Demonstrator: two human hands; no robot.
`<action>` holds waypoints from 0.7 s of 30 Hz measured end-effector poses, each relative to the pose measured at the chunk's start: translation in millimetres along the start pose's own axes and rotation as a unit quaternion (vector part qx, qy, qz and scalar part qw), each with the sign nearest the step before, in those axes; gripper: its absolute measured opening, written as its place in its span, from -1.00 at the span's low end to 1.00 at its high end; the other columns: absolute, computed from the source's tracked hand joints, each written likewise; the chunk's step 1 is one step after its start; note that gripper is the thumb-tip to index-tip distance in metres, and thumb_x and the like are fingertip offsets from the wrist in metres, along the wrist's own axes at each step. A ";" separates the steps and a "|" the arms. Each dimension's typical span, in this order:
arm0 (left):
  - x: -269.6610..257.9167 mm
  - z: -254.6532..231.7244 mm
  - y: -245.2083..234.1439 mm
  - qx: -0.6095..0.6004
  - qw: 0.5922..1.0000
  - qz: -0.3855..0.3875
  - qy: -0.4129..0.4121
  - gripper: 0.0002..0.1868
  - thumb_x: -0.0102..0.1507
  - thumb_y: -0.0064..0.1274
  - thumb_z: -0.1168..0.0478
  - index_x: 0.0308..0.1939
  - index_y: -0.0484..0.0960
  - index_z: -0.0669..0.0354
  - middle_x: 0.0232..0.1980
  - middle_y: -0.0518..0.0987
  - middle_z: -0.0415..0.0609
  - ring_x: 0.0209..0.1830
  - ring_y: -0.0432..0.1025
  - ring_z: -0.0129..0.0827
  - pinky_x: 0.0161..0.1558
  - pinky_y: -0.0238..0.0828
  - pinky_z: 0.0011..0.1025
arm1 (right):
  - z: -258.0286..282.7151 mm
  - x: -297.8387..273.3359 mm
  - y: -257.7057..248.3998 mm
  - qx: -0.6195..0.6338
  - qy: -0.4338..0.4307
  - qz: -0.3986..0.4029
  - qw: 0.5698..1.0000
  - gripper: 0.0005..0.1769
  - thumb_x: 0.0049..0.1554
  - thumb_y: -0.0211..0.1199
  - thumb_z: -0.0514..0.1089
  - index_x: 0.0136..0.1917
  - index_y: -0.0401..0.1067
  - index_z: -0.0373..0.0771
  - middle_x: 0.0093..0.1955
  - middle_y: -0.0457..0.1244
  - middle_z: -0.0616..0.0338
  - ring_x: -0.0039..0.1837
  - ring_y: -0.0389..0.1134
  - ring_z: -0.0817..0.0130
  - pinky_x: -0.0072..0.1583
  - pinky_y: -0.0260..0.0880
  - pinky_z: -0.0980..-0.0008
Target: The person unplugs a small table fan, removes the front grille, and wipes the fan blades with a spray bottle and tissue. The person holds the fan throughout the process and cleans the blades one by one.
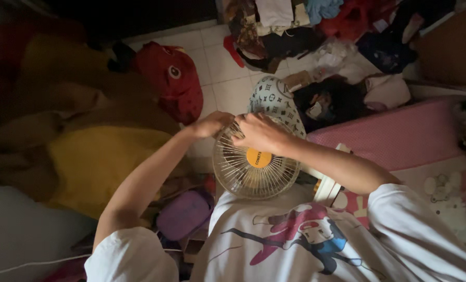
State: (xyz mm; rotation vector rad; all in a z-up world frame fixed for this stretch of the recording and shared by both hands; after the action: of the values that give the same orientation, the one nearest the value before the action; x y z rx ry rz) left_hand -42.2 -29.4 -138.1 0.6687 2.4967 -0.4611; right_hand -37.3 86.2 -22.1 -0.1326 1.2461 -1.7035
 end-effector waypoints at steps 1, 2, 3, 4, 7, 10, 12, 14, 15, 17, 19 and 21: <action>1.1 1.1 1.1 -0.007 1.000 0.002 0.001 -0.58 0.47 -0.34 0.08 0.11 0.58 0.22 -0.30 0.54 -0.10 -0.43 0.38 -0.41 -0.30 0.45 -0.34 | -1.6 1.5 3.9 0.004 0.002 0.011 1.000 -0.42 0.27 0.10 0.03 0.32 0.30 -0.54 -0.33 0.34 -0.07 -0.36 0.41 0.27 -0.33 0.56 0.28; 0.7 3.5 3.7 -0.015 1.000 0.003 0.000 -0.58 0.46 -0.36 0.08 0.10 0.58 0.23 -0.25 0.58 -0.12 -0.38 0.43 -0.43 -0.25 0.50 -0.37 | 2.8 1.5 -0.2 -0.005 -0.029 -0.029 0.999 -0.42 0.24 0.16 0.05 0.25 0.34 -0.55 -0.31 0.33 -0.08 -0.35 0.40 0.26 -0.32 0.54 0.28; 0.1 5.8 4.8 -0.008 1.000 -0.004 0.001 -0.57 0.47 -0.34 0.08 0.11 0.59 0.27 -0.22 0.58 -0.04 -0.35 0.43 -0.36 -0.24 0.49 -0.32 | 8.0 0.3 -4.1 -0.013 -0.059 -0.069 0.996 -0.42 0.22 0.21 0.06 0.19 0.37 -0.55 -0.29 0.31 -0.10 -0.33 0.38 0.24 -0.31 0.52 0.28; 2.0 6.4 5.3 -0.001 1.000 -0.009 0.004 -0.56 0.48 -0.33 0.09 0.11 0.60 0.30 -0.20 0.58 0.04 -0.32 0.43 -0.29 -0.22 0.48 -0.28 | 12.3 -1.4 -10.5 -0.023 -0.087 -0.111 0.990 -0.42 0.19 0.27 0.08 0.13 0.40 -0.56 -0.27 0.29 -0.11 -0.32 0.37 0.23 -0.30 0.50 0.27; 6.1 13.5 7.7 -0.057 0.998 0.020 -0.007 -0.56 0.42 -0.33 0.12 0.24 0.52 0.22 0.04 0.60 0.07 -0.06 0.52 -0.23 -0.03 0.56 -0.26 | -2.9 -1.1 4.5 0.012 -0.013 -0.001 1.000 -0.35 0.26 0.10 0.03 0.38 0.19 -0.57 -0.26 0.33 -0.11 -0.33 0.45 0.20 -0.27 0.51 0.23; 3.2 28.8 12.8 -0.121 0.991 0.047 -0.019 -0.52 0.40 -0.33 0.10 0.36 0.40 0.12 0.25 0.55 0.07 0.16 0.52 -0.16 0.16 0.55 -0.23 | 12.8 -17.2 -23.7 -0.011 -0.084 -0.122 0.989 -0.37 0.21 0.25 0.11 0.21 0.34 -0.56 -0.11 0.31 -0.31 -0.16 0.42 0.08 -0.13 0.54 0.19; 7.3 33.4 9.5 -0.146 0.988 0.050 -0.010 -0.49 0.41 -0.33 0.07 0.40 0.37 0.13 0.30 0.52 0.10 0.22 0.49 -0.10 0.22 0.51 -0.16 | 12.3 -19.7 -23.7 -0.004 -0.064 -0.070 0.995 -0.36 0.20 0.19 0.16 0.26 0.34 -0.47 -0.03 0.35 -0.21 -0.10 0.45 0.13 -0.03 0.56 0.22; 10.1 42.2 18.4 -0.176 0.983 0.053 0.005 -0.45 0.41 -0.33 0.04 0.42 0.37 0.19 0.32 0.52 0.15 0.24 0.48 -0.06 0.24 0.48 -0.08 | 14.2 -21.6 -21.6 -0.017 -0.064 -0.040 0.997 -0.31 0.21 0.14 0.22 0.31 0.32 -0.41 0.04 0.36 -0.16 0.01 0.45 0.15 0.09 0.53 0.21; 12.0 52.8 24.9 -0.222 0.975 0.018 0.001 -0.42 0.42 -0.37 0.00 0.43 0.34 0.20 0.33 0.50 0.18 0.24 0.47 -0.04 0.24 0.47 -0.07 | 16.1 -21.2 -19.5 -0.034 -0.073 -0.035 0.996 -0.27 0.22 0.12 0.27 0.34 0.31 -0.41 0.09 0.36 -0.16 0.09 0.43 0.14 0.16 0.50 0.17; 19.9 70.7 30.9 -0.303 0.952 -0.049 -0.004 -0.37 0.43 -0.45 -0.08 0.46 0.27 0.23 0.34 0.48 0.25 0.24 0.46 0.01 0.25 0.44 -0.03 | 16.2 -12.9 -24.5 -0.046 -0.106 -0.031 0.993 -0.21 0.24 0.08 0.33 0.41 0.27 -0.37 0.25 0.29 -0.14 0.26 0.34 0.09 0.30 0.40 0.09; 23.7 88.4 43.7 -0.366 0.930 -0.029 -0.025 -0.32 0.44 -0.49 -0.13 0.50 0.23 0.22 0.37 0.42 0.29 0.28 0.43 0.03 0.29 0.43 0.00 | 11.6 -12.4 -26.7 -0.034 -0.154 -0.025 0.987 -0.17 0.26 0.04 0.37 0.50 0.22 -0.30 0.49 0.18 -0.11 0.45 0.21 0.00 0.43 0.27 -0.01; 24.3 105.7 51.1 -0.370 0.928 -0.018 -0.043 -0.29 0.44 -0.55 -0.18 0.53 0.17 0.16 0.43 0.34 0.25 0.34 0.35 -0.01 0.34 0.35 -0.03 | -17.1 -24.7 -37.2 0.101 -0.204 0.042 0.973 -0.17 0.25 -0.14 0.40 0.59 0.17 -0.09 0.70 -0.08 0.05 0.67 -0.10 0.08 0.54 -0.07 -0.04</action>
State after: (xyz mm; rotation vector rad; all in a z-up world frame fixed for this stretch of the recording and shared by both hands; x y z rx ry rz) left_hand 8.0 -24.9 -246.9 0.2829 2.3396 0.4294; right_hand -58.2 115.7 9.3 -0.2886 0.7613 -1.6169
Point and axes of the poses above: each hand's wrist, its own x-axis towards the middle knuckle, its own y-axis out of the palm, z = x × y, the point moved 9 cm from there along x, towards the middle knuckle
